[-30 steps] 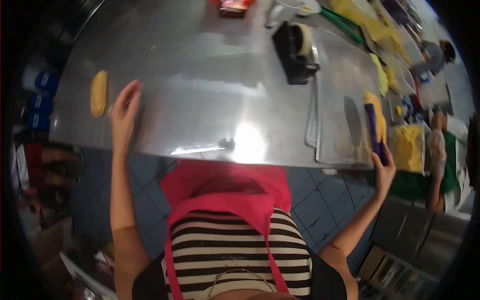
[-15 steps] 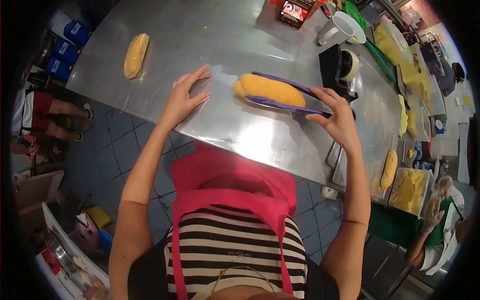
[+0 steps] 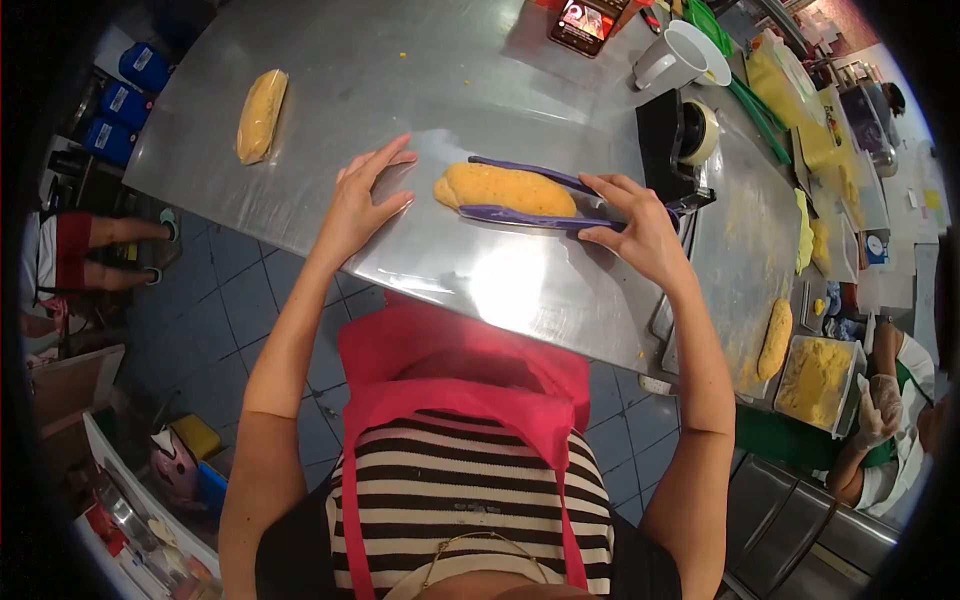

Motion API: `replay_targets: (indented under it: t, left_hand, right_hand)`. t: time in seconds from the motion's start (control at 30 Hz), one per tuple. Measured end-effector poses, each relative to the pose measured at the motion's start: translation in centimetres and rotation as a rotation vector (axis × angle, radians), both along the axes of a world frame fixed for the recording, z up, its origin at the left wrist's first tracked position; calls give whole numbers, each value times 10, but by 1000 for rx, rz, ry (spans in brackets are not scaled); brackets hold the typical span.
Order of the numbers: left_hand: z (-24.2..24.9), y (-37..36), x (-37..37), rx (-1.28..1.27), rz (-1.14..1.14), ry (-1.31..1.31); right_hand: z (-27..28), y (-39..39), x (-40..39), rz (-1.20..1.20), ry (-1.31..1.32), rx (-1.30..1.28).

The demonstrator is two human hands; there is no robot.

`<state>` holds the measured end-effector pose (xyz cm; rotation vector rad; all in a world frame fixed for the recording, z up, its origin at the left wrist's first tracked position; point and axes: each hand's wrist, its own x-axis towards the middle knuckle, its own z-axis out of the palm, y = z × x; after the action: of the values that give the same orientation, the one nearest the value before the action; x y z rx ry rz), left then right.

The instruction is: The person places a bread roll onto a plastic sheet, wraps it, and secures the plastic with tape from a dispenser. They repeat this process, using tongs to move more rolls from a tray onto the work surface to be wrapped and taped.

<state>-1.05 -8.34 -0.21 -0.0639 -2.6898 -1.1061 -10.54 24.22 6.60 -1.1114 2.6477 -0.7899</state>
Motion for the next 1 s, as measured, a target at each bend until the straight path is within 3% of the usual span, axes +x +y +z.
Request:
replay_targets:
  t: [0.5, 0.53, 0.63, 0.73, 0.87, 0.93, 0.97, 1.0]
  left_hand:
    - [4, 1, 1, -19, 13, -43]
    - [4, 1, 1, -26, 13, -47]
    - [-3, -4, 1, 476, -13, -5]
    - [-5, -17, 0, 537, 90, 43]
    - [9, -21, -1, 602, 114, 103]
    - [14, -13, 0, 632, 81, 85]
    - [15, -9, 1, 638, 49, 52]
    - [15, -5, 2, 642, 21, 20]
  right_hand:
    - [11, 5, 5, 2, -51, 28]
    - [16, 11, 7, -43, -17, -19]
    - [41, 55, 15, -190, 77, -122]
    - [48, 129, 25, -536, 101, -325]
    - [8, 227, 28, -1038, 176, -188]
    - [-20, 249, 27, -1076, 238, 30]
    - [-40, 260, 27, -1017, 413, 246]
    - [-39, 250, 24, -947, 498, 195]
